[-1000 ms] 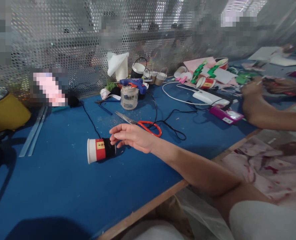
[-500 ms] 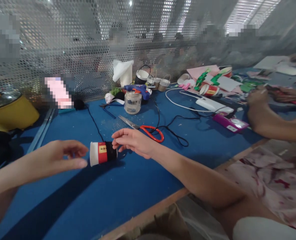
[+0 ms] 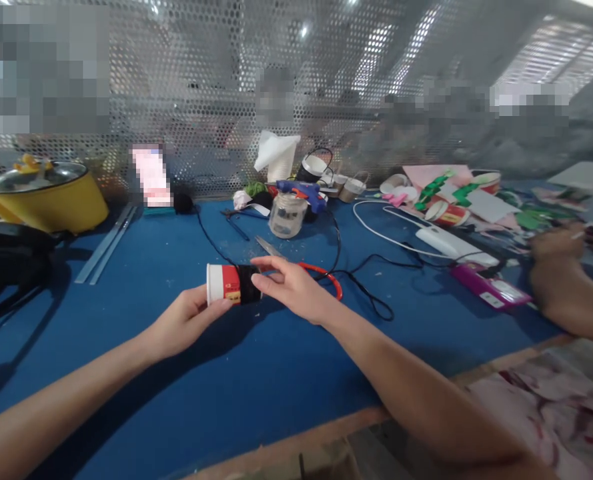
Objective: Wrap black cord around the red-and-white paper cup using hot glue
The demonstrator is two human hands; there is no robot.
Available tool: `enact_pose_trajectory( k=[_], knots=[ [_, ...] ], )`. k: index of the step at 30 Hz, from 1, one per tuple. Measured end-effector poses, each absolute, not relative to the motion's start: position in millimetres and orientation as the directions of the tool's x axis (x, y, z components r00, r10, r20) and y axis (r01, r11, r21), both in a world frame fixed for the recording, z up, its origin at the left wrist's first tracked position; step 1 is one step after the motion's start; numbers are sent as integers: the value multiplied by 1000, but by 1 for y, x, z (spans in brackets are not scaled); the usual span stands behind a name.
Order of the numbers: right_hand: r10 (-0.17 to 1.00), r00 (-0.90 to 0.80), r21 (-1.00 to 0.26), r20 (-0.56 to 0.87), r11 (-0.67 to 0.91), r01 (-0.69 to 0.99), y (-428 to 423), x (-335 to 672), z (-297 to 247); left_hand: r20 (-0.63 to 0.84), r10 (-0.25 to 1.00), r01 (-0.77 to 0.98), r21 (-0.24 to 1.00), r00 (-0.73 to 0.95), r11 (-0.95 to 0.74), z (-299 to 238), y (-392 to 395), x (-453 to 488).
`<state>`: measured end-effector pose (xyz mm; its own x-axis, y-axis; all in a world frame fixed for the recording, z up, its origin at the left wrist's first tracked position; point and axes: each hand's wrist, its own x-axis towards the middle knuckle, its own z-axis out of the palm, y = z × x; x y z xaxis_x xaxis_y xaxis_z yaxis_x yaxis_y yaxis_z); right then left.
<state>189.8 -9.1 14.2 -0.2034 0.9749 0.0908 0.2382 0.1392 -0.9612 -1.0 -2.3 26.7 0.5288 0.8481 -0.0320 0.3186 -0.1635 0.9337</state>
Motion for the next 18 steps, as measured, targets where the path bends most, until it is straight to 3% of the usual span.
enact_pose_trajectory(
  k=[3, 8, 13, 18],
  knots=[
    [955, -282, -972, 88, 144, 184, -11, 188, 13, -71, 846, 251, 965, 528, -75, 30, -1, 1],
    [948, -254, -937, 192, 254, 240, -17, 181, 11, -303, 819, 7, 939, 488, 344, 30, 7, 9],
    [943, -247, -878, 224, 305, 369, -18, 177, 6, -336, 873, -12, 932, 354, 363, 22, 8, 17],
    [948, -253, -893, 194, 277, 354, -15, 179, 4, -333, 895, 24, 940, 295, 342, 21, 6, 20]
  ],
)
